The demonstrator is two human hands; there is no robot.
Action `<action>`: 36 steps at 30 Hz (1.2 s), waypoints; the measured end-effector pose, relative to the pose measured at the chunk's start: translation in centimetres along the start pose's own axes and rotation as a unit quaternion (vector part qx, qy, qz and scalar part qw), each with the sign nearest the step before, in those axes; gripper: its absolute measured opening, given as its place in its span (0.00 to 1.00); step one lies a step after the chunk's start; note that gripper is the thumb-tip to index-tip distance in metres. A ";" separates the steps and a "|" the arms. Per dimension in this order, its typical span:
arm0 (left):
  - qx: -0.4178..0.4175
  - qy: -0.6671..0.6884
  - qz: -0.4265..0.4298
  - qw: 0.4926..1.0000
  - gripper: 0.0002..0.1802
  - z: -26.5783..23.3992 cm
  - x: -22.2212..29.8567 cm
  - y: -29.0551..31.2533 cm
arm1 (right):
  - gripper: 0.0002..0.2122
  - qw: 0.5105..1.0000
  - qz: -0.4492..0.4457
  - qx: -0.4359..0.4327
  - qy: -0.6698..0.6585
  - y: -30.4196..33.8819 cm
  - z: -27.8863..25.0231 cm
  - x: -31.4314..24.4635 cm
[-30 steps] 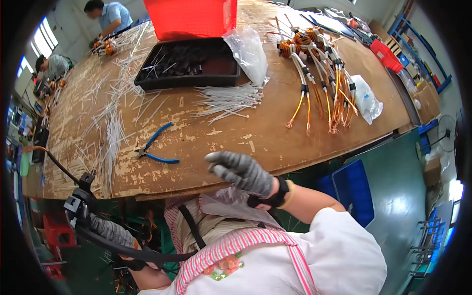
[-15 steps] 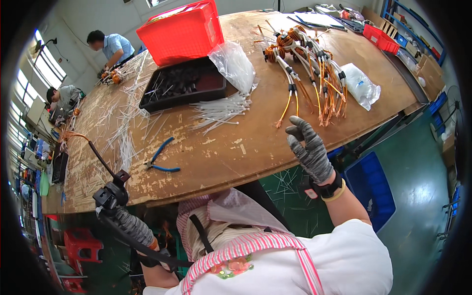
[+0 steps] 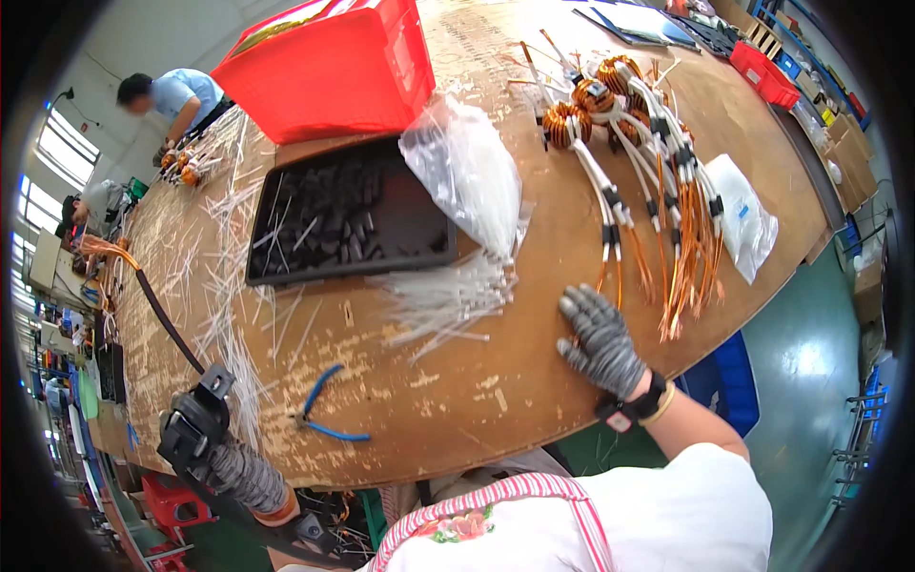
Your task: Bundling black cables using plastic zip ties and cutting the excess with pliers.
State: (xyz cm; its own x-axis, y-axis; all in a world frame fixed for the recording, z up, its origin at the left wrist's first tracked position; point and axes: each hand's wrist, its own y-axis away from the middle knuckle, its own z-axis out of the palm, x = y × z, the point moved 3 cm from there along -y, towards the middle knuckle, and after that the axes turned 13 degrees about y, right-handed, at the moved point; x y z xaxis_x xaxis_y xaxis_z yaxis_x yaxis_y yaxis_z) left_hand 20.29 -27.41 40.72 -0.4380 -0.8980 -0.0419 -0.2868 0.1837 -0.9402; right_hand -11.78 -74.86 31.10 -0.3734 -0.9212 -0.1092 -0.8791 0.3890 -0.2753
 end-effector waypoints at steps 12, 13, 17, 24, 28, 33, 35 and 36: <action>-0.106 0.249 -0.145 0.952 0.19 -2.2 5.2 -15.2 | 0.34 0.987 0.055 -0.150 -0.004 -1.5 -2.1 -0.3; -0.104 0.251 -0.150 0.951 0.19 -2.9 5.5 -16.0 | 0.35 0.979 0.079 -0.183 -0.052 -2.2 -3.0 -0.1; -0.099 0.258 -0.166 0.947 0.19 -4.3 6.4 -18.4 | 0.39 0.996 0.075 -0.015 0.044 -7.6 -8.1 3.0; -0.089 0.261 -0.187 0.943 0.20 -4.6 7.2 -18.3 | 0.40 0.969 0.132 -0.148 0.145 -17.3 -8.7 6.5; -0.092 0.281 -0.192 0.936 0.20 -2.3 8.0 -18.8 | 0.33 0.922 0.081 -0.198 0.322 -17.2 0.4 11.2; -0.091 0.287 -0.199 0.933 0.20 -1.3 7.8 -18.8 | 0.41 0.914 0.246 -0.179 0.269 -18.9 -9.6 15.2; -0.091 0.291 -0.203 0.930 0.20 -0.9 8.3 -18.9 | 0.55 0.886 0.327 -0.060 0.324 -16.1 -9.7 17.6; -0.092 0.292 -0.203 0.930 0.20 -0.8 8.6 -18.9 | 0.55 0.878 0.393 -0.102 0.252 -15.7 -9.7 18.9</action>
State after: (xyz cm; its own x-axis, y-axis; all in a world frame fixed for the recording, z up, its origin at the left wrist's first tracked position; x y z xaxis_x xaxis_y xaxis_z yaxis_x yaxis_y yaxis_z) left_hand 21.21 -38.30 58.42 -0.6339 -0.5474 0.5464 -0.6480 -0.0097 -0.7616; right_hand -7.89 -98.29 42.67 -0.9276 -0.2670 0.2614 -0.3059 0.9443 -0.1211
